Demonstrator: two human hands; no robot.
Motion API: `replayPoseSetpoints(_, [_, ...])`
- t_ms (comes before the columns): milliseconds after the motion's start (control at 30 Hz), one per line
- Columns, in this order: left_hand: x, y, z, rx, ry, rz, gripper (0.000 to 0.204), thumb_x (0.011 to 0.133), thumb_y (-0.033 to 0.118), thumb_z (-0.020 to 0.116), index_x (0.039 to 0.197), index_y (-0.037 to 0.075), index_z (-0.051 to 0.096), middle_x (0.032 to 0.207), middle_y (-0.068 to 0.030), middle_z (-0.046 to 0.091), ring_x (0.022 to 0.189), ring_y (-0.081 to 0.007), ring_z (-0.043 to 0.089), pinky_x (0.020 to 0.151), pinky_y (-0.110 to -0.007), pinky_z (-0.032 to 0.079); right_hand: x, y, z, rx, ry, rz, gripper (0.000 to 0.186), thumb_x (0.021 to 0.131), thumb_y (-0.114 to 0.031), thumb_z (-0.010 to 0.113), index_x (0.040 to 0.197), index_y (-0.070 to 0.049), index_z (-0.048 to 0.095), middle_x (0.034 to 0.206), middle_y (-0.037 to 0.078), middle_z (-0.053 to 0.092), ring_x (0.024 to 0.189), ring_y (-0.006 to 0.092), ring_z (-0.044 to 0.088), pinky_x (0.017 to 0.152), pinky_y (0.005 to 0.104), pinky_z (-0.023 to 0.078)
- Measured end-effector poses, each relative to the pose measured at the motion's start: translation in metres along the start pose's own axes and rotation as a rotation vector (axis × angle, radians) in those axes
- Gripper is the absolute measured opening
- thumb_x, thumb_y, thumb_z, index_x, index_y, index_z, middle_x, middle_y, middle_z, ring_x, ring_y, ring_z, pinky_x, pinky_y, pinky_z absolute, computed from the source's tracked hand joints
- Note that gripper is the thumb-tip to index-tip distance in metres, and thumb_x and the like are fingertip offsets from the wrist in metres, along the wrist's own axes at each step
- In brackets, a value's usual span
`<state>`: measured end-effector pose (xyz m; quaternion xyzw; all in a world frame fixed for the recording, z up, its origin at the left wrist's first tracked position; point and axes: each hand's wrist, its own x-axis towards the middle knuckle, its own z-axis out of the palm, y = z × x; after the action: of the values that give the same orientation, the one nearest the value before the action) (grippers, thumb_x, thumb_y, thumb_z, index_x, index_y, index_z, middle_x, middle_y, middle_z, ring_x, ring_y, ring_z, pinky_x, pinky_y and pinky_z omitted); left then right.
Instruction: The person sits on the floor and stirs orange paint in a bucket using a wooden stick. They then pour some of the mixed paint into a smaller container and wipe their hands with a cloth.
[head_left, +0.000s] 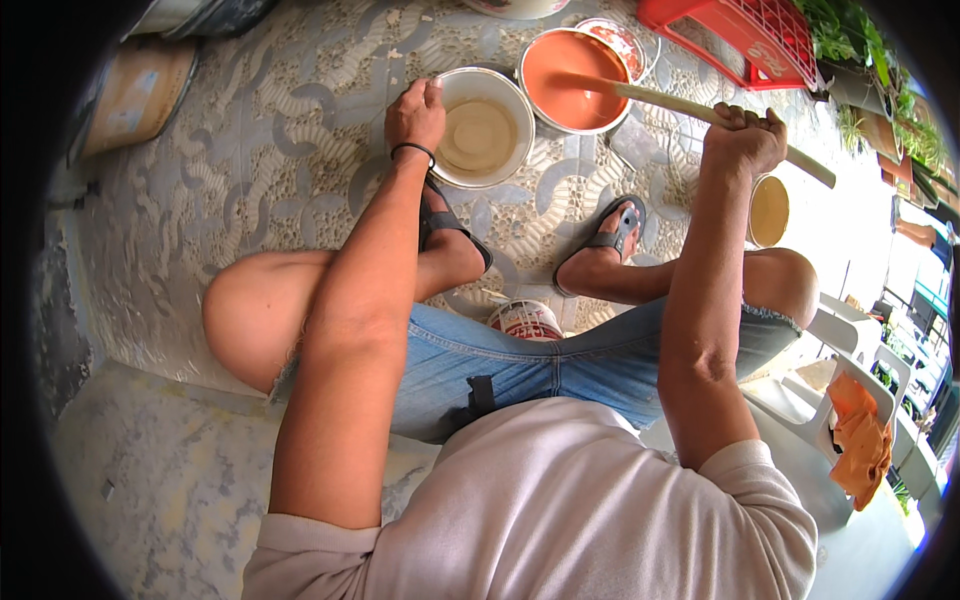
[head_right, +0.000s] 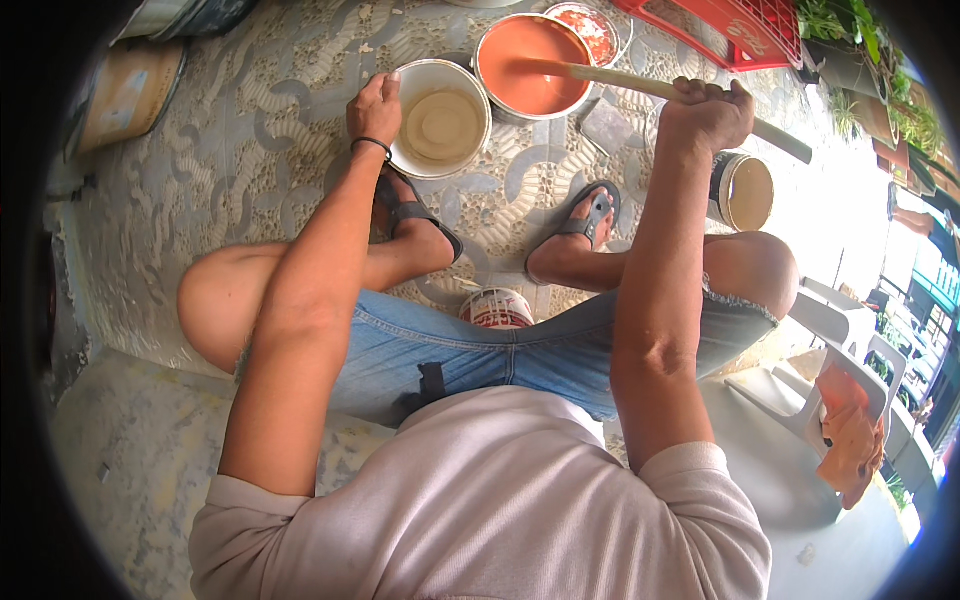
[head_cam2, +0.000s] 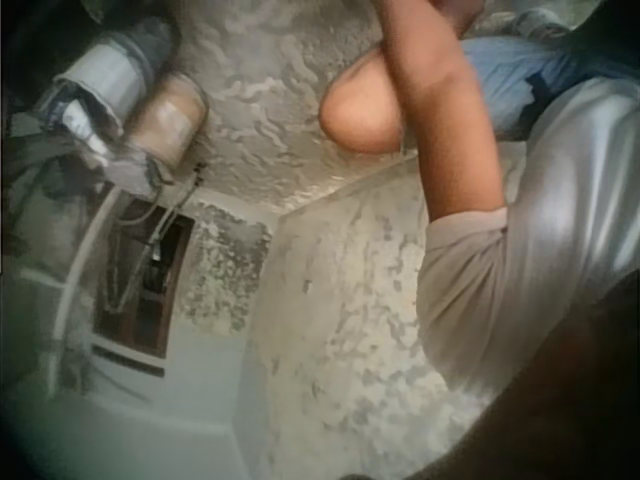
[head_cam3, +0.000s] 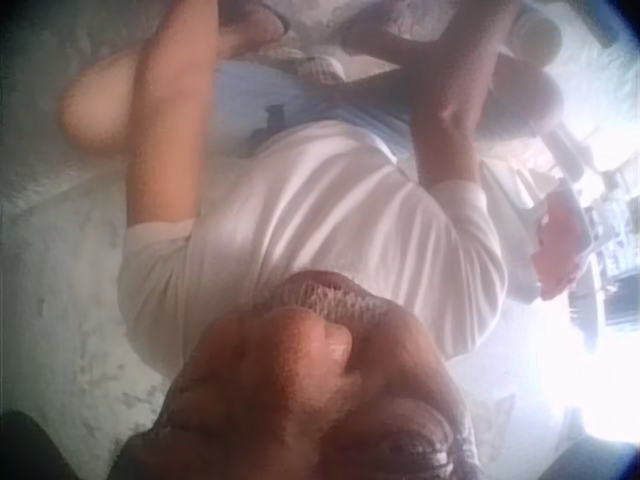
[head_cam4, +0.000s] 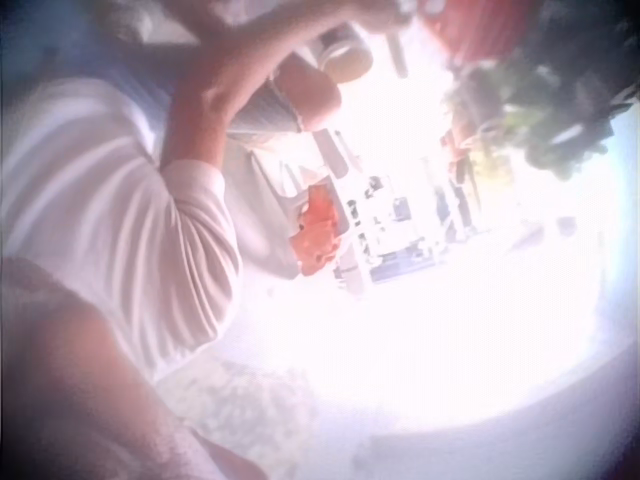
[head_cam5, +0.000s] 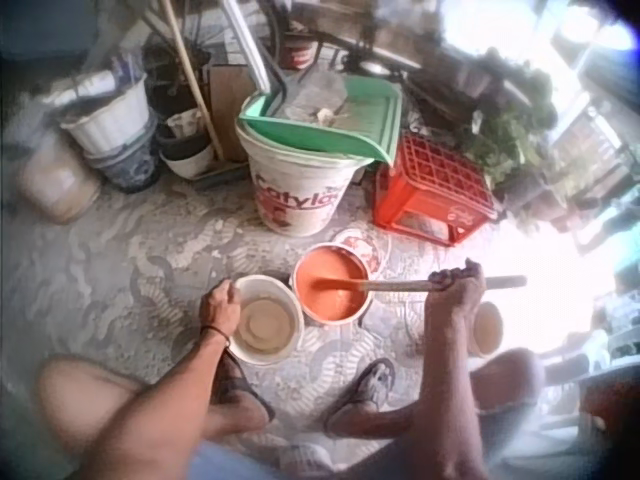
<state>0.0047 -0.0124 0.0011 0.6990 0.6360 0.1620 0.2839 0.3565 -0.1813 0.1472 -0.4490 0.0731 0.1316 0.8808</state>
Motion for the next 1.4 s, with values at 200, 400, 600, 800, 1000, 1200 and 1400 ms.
replayPoseSetpoints(200, [0.000,0.004,0.002,0.007,0.010,0.025,0.041,0.100,0.047,0.053,0.121,0.017,0.071,0.115,-0.0170,0.074,0.109,-0.0412,0.068,0.092,-0.051,0.054,-0.005,-0.034,0.024,-0.007,-0.087,-0.068,0.011,0.091,-0.012,0.050,0.087,-0.007,0.041,0.061,0.004,0.033,0.049,0.0196,0.034,0.052,0.0413,0.038])
replayPoseSetpoints(400, [0.001,0.001,0.003,0.010,0.013,0.024,0.040,0.100,0.048,0.053,0.120,0.018,0.071,0.114,-0.0171,0.074,0.108,-0.0420,0.068,0.090,-0.051,0.054,-0.041,-0.045,0.070,-0.047,-0.388,-0.071,0.027,0.086,-0.012,0.058,0.067,-0.012,0.039,0.056,0.002,0.032,0.049,0.0171,0.035,0.051,0.0377,0.037])
replayPoseSetpoints(600, [0.003,-0.009,0.003,0.026,0.035,0.036,0.039,0.100,0.049,0.054,0.119,0.019,0.071,0.113,-0.0160,0.074,0.107,-0.0416,0.068,0.089,-0.051,0.054,-0.067,0.025,0.109,-0.242,-1.006,-0.165,0.030,0.096,-0.010,0.061,0.071,-0.011,0.045,0.061,-0.004,0.042,0.047,0.0078,0.039,0.045,0.0262,0.032])
replayPoseSetpoints(800, [0.002,-0.003,0.006,-0.021,0.030,0.049,0.039,0.099,0.048,0.054,0.120,0.019,0.070,0.113,-0.0158,0.074,0.107,-0.0417,0.068,0.089,-0.051,0.054,-0.029,0.081,0.099,-0.652,-1.236,-0.108,0.022,0.096,-0.009,0.061,0.076,-0.010,0.052,0.064,-0.005,0.045,0.052,0.0063,0.045,0.048,0.0243,0.035])
replayPoseSetpoints(1000, [-0.002,0.000,-0.001,0.004,0.005,0.009,0.039,0.100,0.047,0.054,0.121,0.019,0.070,0.117,-0.0161,0.073,0.110,-0.0415,0.067,0.092,-0.051,0.054,-0.020,0.045,0.066,-0.520,-0.441,-0.093,0.033,0.090,0.001,0.059,0.062,-0.008,0.045,0.053,0.002,0.041,0.043,0.0137,0.040,0.045,0.0331,0.038])
replayPoseSetpoints(1200, [-0.001,0.010,-0.001,-0.016,-0.030,-0.040,0.040,0.099,0.048,0.052,0.122,0.020,0.070,0.119,-0.0156,0.073,0.112,-0.0410,0.067,0.093,-0.052,0.053,-0.005,0.055,-0.009,-0.077,0.055,0.006,0.016,0.092,-0.011,0.053,0.080,-0.003,0.047,0.051,0.006,0.040,0.041,0.0201,0.039,0.044,0.0413,0.038])
replayPoseSetpoints(1400, [0.001,0.000,0.000,0.002,-0.013,-0.030,0.042,0.099,0.049,0.052,0.123,0.020,0.070,0.119,-0.0160,0.073,0.112,-0.0410,0.067,0.094,-0.051,0.054,-0.014,0.035,0.011,-0.006,-0.028,-0.024,0.018,0.089,-0.011,0.055,0.077,-0.007,0.043,0.054,0.003,0.036,0.044,0.0192,0.038,0.049,0.0401,0.040])
